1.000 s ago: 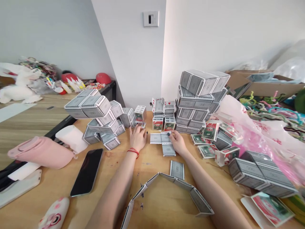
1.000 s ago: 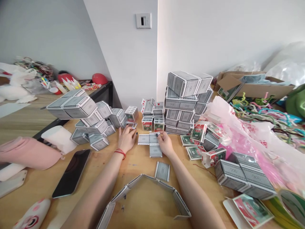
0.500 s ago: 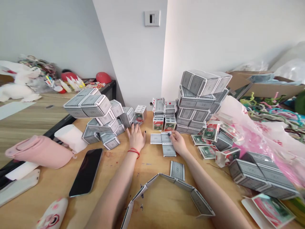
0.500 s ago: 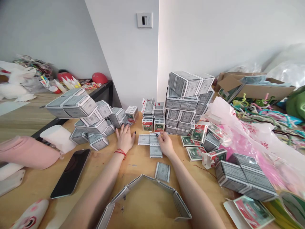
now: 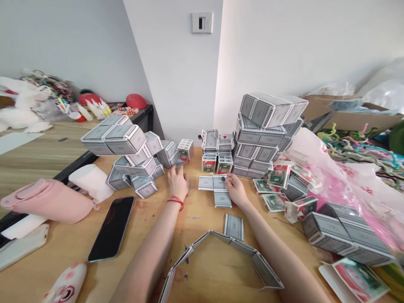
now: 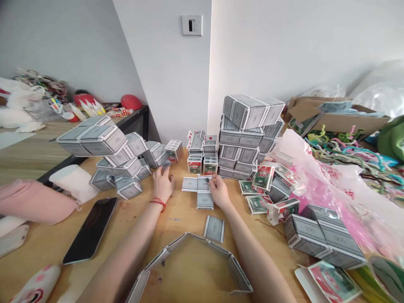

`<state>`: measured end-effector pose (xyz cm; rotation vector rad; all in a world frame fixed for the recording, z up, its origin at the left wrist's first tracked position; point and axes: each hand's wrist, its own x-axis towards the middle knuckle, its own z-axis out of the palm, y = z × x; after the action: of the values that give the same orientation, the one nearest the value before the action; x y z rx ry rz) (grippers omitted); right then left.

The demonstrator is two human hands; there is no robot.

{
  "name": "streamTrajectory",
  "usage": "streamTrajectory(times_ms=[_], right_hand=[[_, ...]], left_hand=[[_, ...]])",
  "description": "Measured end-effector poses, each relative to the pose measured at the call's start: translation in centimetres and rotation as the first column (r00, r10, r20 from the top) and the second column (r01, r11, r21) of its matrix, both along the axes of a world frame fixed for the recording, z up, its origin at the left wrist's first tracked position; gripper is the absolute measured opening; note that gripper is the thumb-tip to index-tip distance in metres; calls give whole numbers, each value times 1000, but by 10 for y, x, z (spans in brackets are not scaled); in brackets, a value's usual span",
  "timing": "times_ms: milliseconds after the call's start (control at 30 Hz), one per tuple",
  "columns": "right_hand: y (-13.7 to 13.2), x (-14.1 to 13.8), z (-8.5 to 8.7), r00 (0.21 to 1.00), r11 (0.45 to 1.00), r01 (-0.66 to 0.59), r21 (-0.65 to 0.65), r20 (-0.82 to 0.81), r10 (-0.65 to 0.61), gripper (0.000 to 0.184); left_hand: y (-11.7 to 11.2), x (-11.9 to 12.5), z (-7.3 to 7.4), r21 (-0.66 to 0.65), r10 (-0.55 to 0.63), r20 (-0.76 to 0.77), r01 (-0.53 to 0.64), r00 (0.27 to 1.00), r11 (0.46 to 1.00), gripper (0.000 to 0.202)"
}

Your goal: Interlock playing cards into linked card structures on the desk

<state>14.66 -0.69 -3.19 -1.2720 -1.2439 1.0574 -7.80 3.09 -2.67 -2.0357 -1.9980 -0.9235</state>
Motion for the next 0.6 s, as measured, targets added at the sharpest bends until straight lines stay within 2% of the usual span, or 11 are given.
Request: streamTrajectory(times_ms=[100, 267, 467, 600], right_hand=[[0, 0, 0, 1000, 1000, 16, 0, 21, -16, 32], [-1, 0, 2, 998, 999, 31, -7, 53, -31, 33], [-2, 0, 4, 998, 999, 38, -10, 48, -37, 34], [-3, -1, 5, 999, 999, 30, -12, 37, -29, 34]], left_hand=[[-3, 1, 5, 6, 22, 10, -22, 1000, 1000, 38], [-3, 1, 8, 1, -7, 14, 7, 1000, 1000, 40], [-6, 1, 7, -73, 101, -32, -103, 994, 992, 31], [-8, 0, 8, -93, 107, -53, -112, 993, 989, 34]])
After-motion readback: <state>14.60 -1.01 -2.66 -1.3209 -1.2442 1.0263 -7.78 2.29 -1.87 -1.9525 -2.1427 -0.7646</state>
